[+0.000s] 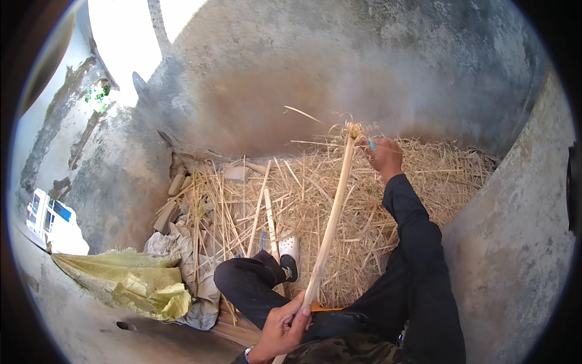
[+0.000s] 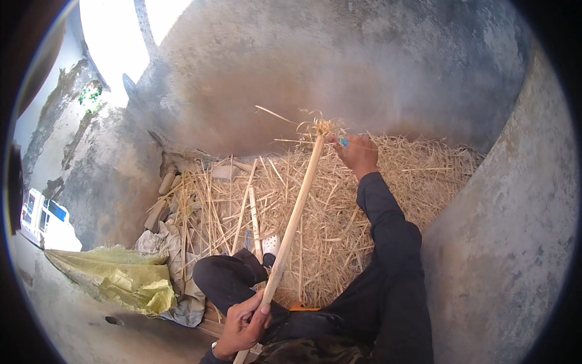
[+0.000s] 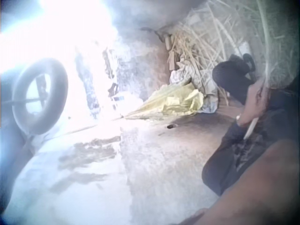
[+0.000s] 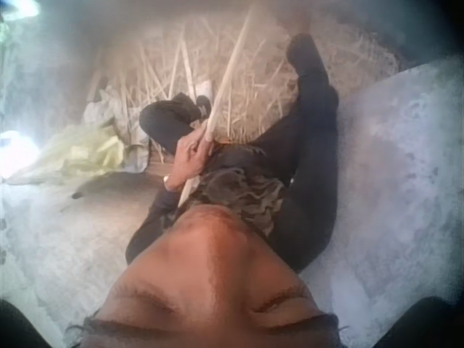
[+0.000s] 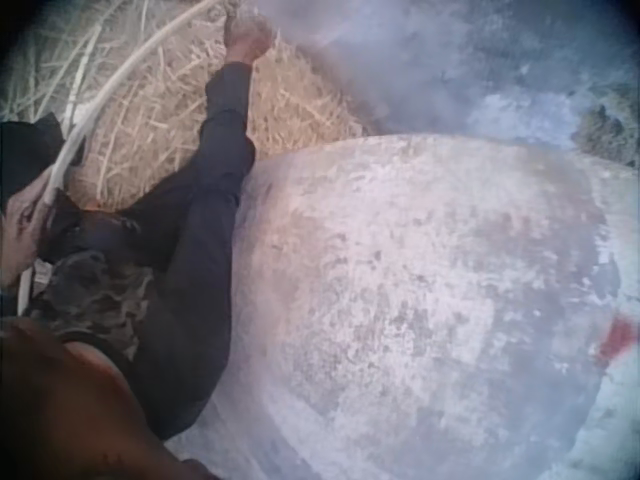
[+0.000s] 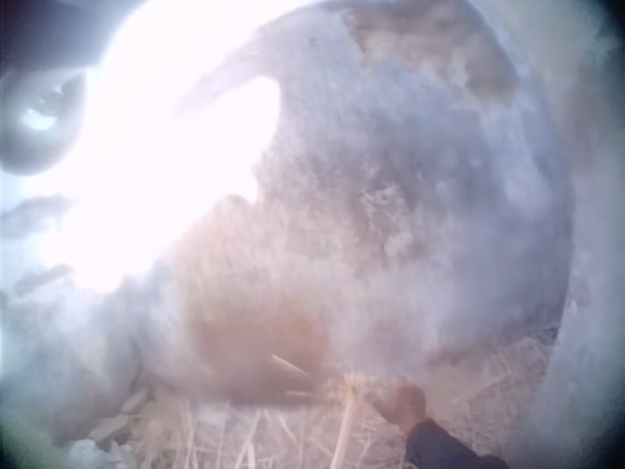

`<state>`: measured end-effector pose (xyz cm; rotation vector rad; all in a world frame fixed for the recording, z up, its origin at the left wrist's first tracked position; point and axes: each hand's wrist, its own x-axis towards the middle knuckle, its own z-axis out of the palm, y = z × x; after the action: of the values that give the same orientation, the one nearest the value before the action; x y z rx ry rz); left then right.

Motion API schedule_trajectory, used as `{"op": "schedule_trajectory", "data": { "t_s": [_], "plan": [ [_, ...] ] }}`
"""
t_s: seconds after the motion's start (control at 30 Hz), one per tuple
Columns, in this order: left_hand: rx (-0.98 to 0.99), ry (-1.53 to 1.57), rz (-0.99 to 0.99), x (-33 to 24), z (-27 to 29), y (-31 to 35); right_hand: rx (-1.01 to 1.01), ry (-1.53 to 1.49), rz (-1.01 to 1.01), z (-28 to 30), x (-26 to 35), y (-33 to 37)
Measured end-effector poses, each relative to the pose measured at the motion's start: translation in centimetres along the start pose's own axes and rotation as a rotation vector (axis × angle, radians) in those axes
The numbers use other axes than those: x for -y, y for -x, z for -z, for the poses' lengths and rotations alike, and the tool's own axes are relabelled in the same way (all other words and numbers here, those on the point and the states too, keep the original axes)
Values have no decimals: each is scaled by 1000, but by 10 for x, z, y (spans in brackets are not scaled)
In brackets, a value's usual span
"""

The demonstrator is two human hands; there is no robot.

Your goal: The person sits on a straw-covered floor and uses a blue utility knife to peel the outer layer off a long bamboo stick. They hold the stick with their left hand and scrape downwards with the knife in their right hand, repeating the motion to remove the fibrous exterior.

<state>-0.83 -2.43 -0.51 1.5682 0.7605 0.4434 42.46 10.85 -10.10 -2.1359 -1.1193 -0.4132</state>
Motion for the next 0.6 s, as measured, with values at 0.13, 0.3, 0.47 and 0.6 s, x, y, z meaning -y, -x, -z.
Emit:
{"op": "schedule_trajectory", "data": {
  "t_s": [0.13,0.3,0.47,0.6],
  "plan": [
    [-4,-22,38,1,4,0,124,52,-35,8,5,-3],
    [43,71,151,-2,7,-22,105,-92,-256,-3,6,6],
    [-93,46,66,21,28,-54,496,-299,-91,24,51,33],
    [-112,-16,-67,22,46,-103,518,-499,39,38,70,64]
  ]
}}
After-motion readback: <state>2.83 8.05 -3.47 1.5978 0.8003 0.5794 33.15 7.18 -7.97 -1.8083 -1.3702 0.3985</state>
